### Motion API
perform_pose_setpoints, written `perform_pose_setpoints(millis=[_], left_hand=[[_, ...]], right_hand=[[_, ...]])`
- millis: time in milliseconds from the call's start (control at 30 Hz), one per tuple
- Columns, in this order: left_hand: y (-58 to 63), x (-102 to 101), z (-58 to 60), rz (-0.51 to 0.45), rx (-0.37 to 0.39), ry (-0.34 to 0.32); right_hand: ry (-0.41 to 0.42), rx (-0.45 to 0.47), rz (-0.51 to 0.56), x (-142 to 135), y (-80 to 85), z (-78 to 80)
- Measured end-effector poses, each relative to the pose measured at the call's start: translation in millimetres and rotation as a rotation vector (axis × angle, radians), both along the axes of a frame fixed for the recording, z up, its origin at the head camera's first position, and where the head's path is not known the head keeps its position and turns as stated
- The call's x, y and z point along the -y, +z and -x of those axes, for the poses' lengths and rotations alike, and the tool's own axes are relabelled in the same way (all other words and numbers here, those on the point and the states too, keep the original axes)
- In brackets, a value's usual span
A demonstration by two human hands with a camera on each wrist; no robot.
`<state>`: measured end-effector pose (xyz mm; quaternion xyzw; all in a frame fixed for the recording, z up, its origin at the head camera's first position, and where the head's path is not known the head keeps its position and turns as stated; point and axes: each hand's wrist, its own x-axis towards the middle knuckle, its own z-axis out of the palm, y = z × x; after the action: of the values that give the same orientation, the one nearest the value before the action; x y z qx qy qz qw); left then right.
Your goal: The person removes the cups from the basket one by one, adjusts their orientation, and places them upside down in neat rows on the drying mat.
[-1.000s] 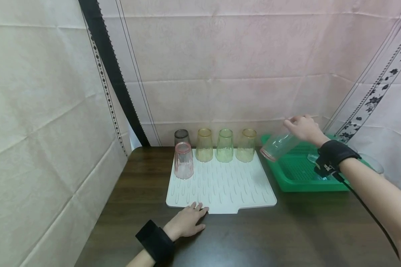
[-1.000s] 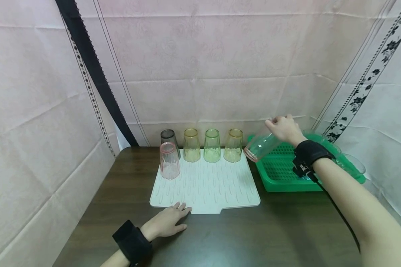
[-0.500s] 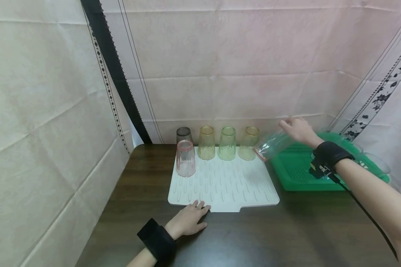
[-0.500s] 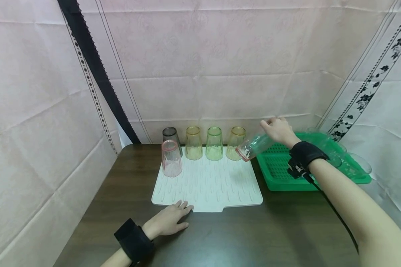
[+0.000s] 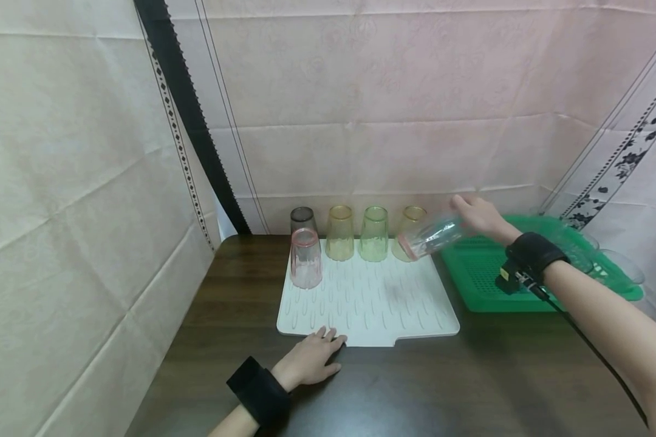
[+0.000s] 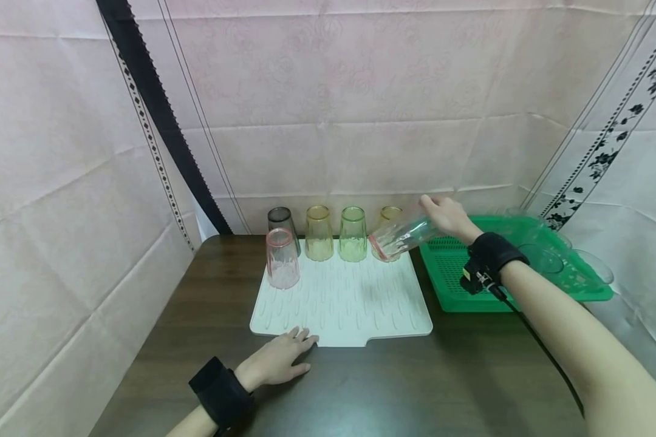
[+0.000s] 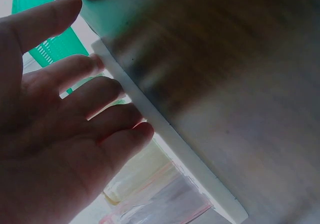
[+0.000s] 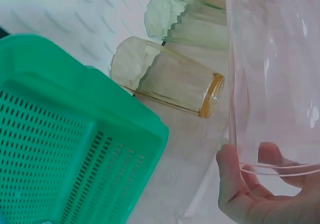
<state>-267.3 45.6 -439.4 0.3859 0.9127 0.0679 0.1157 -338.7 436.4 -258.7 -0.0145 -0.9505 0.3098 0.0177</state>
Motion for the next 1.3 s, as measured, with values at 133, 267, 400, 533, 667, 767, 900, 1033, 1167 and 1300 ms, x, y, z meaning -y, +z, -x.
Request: perform_pose_setpoints(millis=[133, 267, 400, 533, 667, 767, 900, 1033, 1167, 1300], left_hand=[[0.1, -0.1, -0.2, -0.004, -0.002, 0.000], [0.1, -0.5, 0.6, 0.001, -0.001, -0.003], [2.7, -1.8, 2.4, 0.022, -0.009, -0.009], [5.7, -3.0, 2.3, 0.033, 0.004, -0.005], [6.4, -2.1, 0.0, 0.040, 0.029, 0.003], [5.0, -0.3, -1.4, 0.044, 0.044, 0.006], [1.9, 1.1, -0.8, 0.034, 0.062, 0.011], [1.4, 1.9, 0.9, 0.024, 0.075, 0.015], [3.6, 1.7, 1.8, 0.019, 0.085, 0.018], [6.5, 0.9, 1.8, 0.015, 0.092, 0.018]], right_hand=[[0.005, 0.032, 0.043, 4.2, 0.9, -2.4], [0.006, 0.066, 0.133, 8.6, -2.6, -2.3], [0.038, 0.085, 0.235, 13.7, -10.3, 0.0], [0.105, 0.100, 0.292, 22.8, -20.6, 0.8], [0.144, 0.115, 0.325, 30.7, -30.1, 1.3], [0.149, 0.115, 0.332, 33.8, -34.5, 2.0], [0.131, 0.124, 0.352, 35.8, -38.6, 3.0], [0.103, 0.132, 0.387, 37.6, -42.0, 5.9], [0.045, 0.114, 0.398, 37.7, -44.7, 8.4], [0.007, 0.094, 0.410, 38.6, -46.9, 7.8]])
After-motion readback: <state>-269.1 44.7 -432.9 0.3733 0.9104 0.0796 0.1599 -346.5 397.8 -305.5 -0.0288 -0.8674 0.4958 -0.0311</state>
